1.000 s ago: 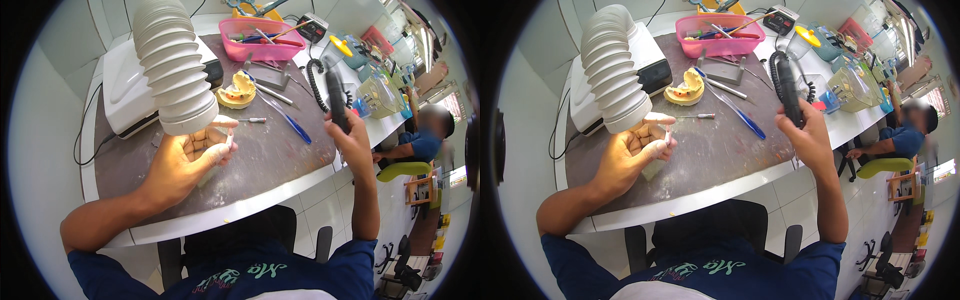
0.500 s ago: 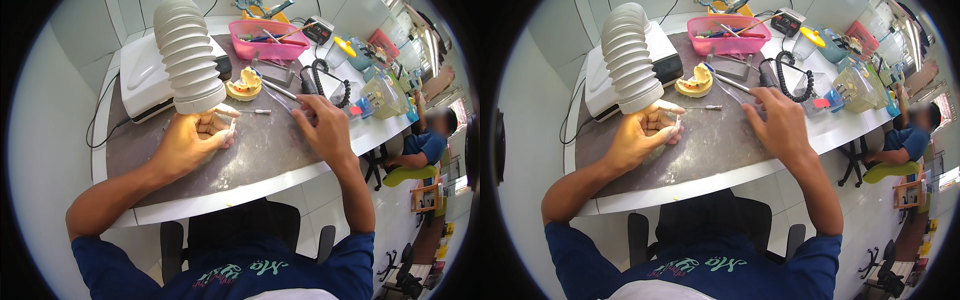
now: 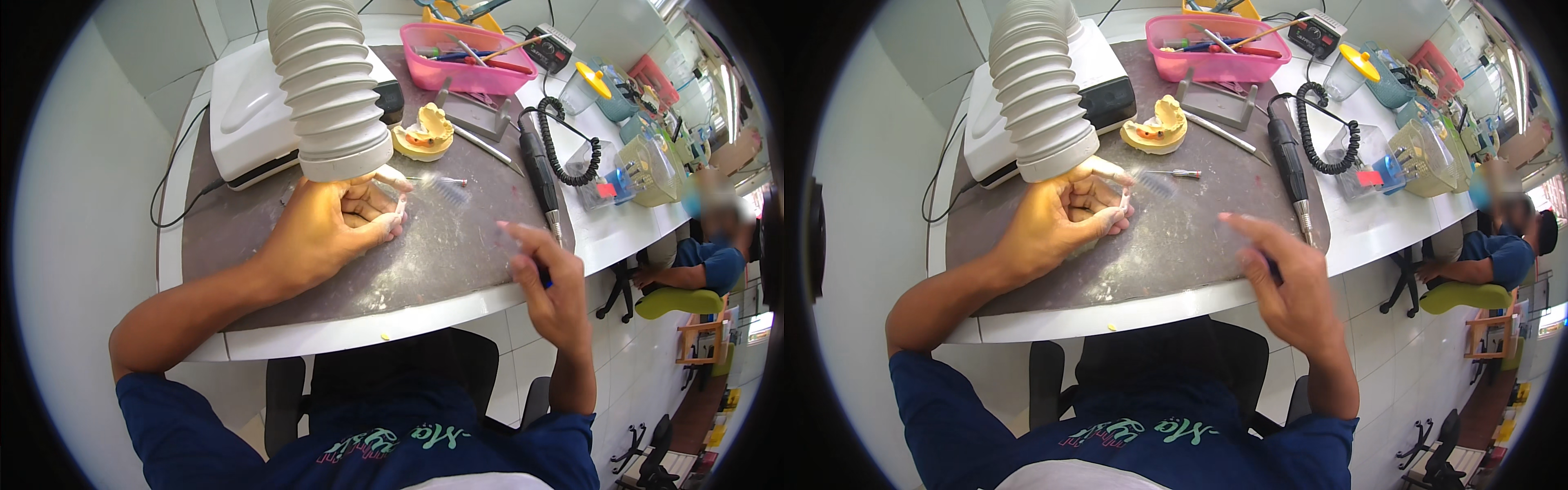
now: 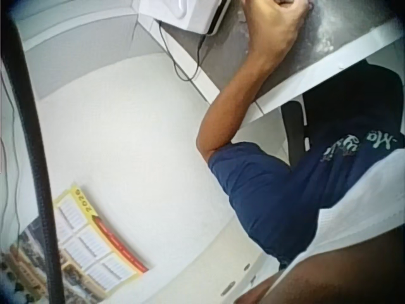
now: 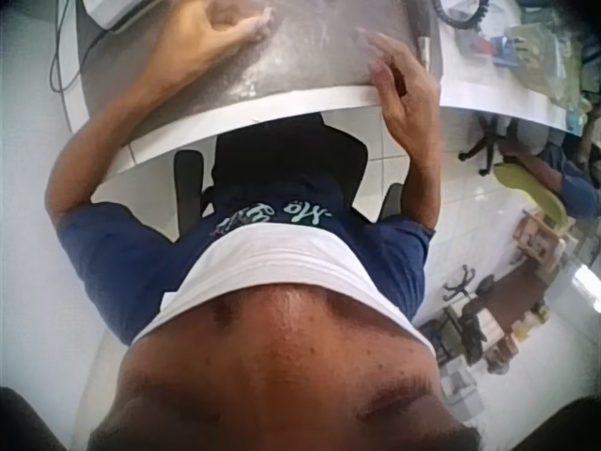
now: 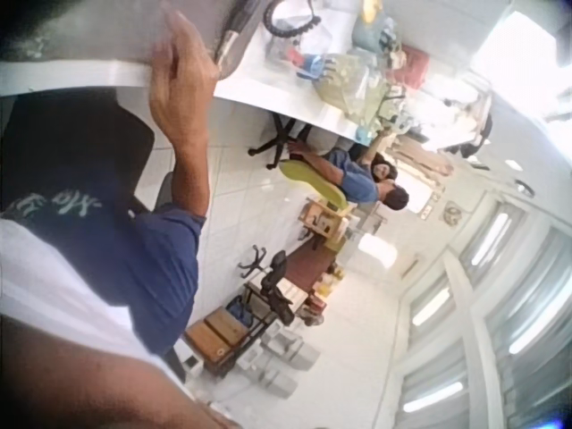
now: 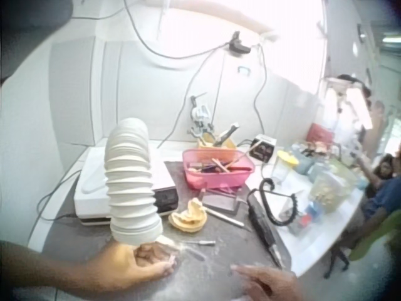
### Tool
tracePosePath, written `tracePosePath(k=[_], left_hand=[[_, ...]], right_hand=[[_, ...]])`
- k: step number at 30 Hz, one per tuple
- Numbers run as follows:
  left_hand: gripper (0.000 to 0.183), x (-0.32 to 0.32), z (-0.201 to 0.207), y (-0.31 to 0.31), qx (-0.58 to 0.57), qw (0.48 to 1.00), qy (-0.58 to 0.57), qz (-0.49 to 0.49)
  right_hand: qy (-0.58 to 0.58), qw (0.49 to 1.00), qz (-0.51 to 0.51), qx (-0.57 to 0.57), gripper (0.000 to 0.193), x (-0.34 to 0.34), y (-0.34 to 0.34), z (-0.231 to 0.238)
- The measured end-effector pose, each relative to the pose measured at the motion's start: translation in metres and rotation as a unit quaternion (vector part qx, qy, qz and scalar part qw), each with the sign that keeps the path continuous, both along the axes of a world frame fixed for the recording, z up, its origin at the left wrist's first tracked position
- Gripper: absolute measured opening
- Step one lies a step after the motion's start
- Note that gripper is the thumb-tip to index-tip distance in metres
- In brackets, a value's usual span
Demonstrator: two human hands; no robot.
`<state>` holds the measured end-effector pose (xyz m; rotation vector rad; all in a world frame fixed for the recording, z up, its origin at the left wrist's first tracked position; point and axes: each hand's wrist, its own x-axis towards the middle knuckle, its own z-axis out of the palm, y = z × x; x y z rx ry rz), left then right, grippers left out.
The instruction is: The person uses a rotary handpiece to grind and shape a small white object, likely a dental crown or bridge component. They periodically inspect the object and fit it into a yellow dental model to check the alignment. The person works at a bench equipped with a dust extraction hose and various dental tools.
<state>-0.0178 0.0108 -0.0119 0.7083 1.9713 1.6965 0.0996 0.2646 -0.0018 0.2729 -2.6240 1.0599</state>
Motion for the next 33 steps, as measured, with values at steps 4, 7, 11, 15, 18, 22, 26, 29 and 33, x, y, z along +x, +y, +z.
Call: tracePosePath(k=[4,7,11,15,18,22,26,29,33], left_hand=[[0.027,0.005,0.006,0.006,-0.073,0.995,0.056,0.024],[0.024,0.006,-0.002,0.005,-0.048,0.987,0.148,0.049],[0.027,0.005,0.003,0.007,-0.071,0.994,0.079,0.017],[0.026,0.009,0.006,0.005,-0.078,0.993,0.086,0.032],[0.031,0.010,0.008,0.004,-0.075,0.989,0.127,0.018],[0.042,0.006,0.000,0.007,-0.049,0.969,0.241,-0.012],[0.049,0.005,0.002,0.007,-0.082,0.942,0.325,-0.017],[0.055,0.010,0.003,0.008,-0.077,0.944,0.321,0.011],[0.059,0.011,-0.001,0.008,-0.071,0.951,0.302,0.017]], right_hand=[[-0.047,0.996,0.047,0.054,0.048,-0.003,-0.007,0.007],[-0.054,0.990,0.059,0.116,0.051,-0.008,-0.002,0.014],[-0.052,0.983,-0.003,0.178,0.050,-0.001,0.022,0.029],[-0.012,0.989,0.031,0.144,0.042,-0.005,0.007,0.035],[0.089,0.986,-0.056,0.130,0.034,-0.013,0.007,0.023],[0.134,0.964,-0.166,0.158,0.029,-0.021,0.017,0.012],[0.068,0.961,-0.156,0.216,0.029,-0.030,0.013,0.005],[0.230,0.929,-0.125,0.261,0.028,-0.040,-0.005,0.009],[0.100,0.990,0.066,0.075,0.027,-0.044,-0.036,0.009]])
